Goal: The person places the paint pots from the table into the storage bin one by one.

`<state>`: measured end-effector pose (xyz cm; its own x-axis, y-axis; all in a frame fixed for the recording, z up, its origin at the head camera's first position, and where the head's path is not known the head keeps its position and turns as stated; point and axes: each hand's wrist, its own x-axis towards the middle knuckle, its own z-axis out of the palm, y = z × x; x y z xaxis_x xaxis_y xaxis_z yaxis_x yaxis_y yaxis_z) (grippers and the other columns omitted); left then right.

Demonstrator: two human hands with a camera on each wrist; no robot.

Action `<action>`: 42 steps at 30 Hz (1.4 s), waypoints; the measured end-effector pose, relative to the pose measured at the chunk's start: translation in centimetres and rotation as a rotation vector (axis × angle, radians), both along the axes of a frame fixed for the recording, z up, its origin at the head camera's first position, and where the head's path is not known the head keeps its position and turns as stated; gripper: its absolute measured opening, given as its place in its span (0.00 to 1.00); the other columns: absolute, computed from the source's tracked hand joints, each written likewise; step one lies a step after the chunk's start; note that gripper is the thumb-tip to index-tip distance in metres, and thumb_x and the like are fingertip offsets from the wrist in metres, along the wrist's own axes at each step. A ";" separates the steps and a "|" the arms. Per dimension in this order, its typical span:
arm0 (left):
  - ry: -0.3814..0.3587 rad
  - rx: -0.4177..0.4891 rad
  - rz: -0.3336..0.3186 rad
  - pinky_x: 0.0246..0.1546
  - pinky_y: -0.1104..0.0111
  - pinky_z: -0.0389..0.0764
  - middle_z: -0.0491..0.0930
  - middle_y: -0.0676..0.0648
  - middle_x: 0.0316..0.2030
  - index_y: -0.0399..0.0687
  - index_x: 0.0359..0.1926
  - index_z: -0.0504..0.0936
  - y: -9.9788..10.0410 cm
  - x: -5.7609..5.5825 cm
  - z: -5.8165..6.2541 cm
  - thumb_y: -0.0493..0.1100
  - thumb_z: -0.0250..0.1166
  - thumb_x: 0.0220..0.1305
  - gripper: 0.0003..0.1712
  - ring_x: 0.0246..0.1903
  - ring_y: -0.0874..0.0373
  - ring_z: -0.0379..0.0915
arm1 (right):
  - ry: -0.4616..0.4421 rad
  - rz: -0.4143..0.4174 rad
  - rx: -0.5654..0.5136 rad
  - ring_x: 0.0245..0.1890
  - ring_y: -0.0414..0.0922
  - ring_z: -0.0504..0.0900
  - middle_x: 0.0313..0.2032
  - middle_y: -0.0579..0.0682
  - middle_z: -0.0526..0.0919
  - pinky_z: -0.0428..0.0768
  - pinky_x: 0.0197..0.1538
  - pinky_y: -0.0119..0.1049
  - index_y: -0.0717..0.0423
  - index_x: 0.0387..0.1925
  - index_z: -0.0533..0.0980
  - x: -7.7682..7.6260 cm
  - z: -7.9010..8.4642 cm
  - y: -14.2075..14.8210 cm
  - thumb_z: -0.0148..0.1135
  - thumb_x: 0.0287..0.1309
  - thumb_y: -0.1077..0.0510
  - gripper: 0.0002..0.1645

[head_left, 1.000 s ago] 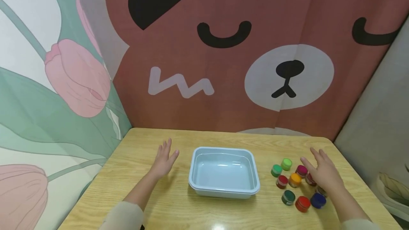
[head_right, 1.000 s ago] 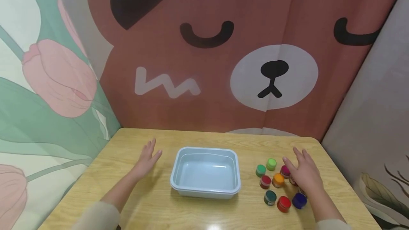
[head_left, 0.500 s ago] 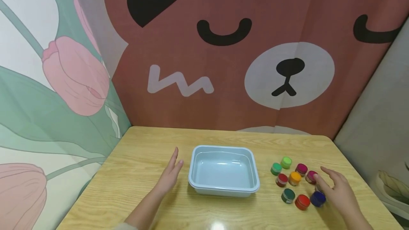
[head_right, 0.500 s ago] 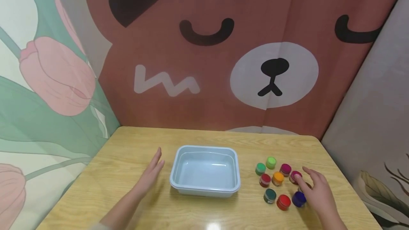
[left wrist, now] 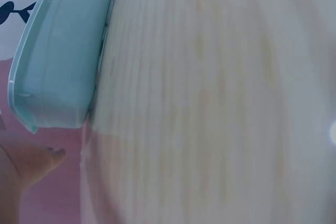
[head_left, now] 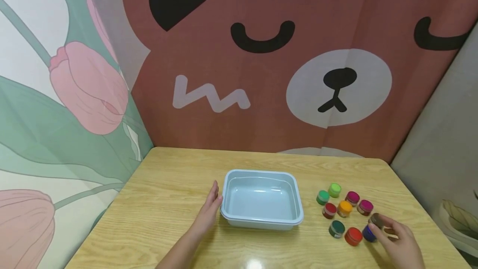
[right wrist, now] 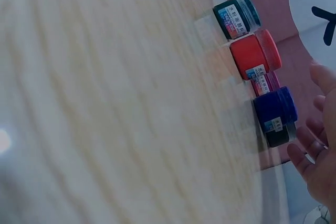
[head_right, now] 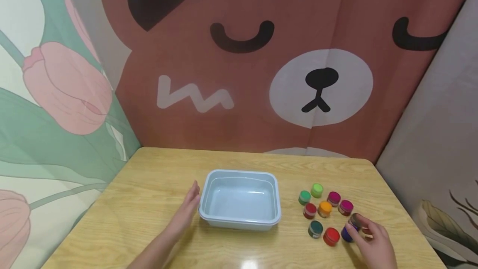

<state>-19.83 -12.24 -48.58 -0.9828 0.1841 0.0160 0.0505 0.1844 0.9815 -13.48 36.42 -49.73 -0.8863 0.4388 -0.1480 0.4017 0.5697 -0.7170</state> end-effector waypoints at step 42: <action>-0.016 0.086 0.094 0.70 0.33 0.36 0.41 0.39 0.78 0.53 0.78 0.45 2.7 0.5 -2.3 0.49 0.42 0.78 0.33 0.76 0.34 0.33 | 0.032 -0.059 0.034 0.53 0.62 0.75 0.62 0.71 0.67 0.83 0.45 0.42 0.64 0.68 0.65 0.2 -1.0 -1.2 0.64 0.58 0.36 0.48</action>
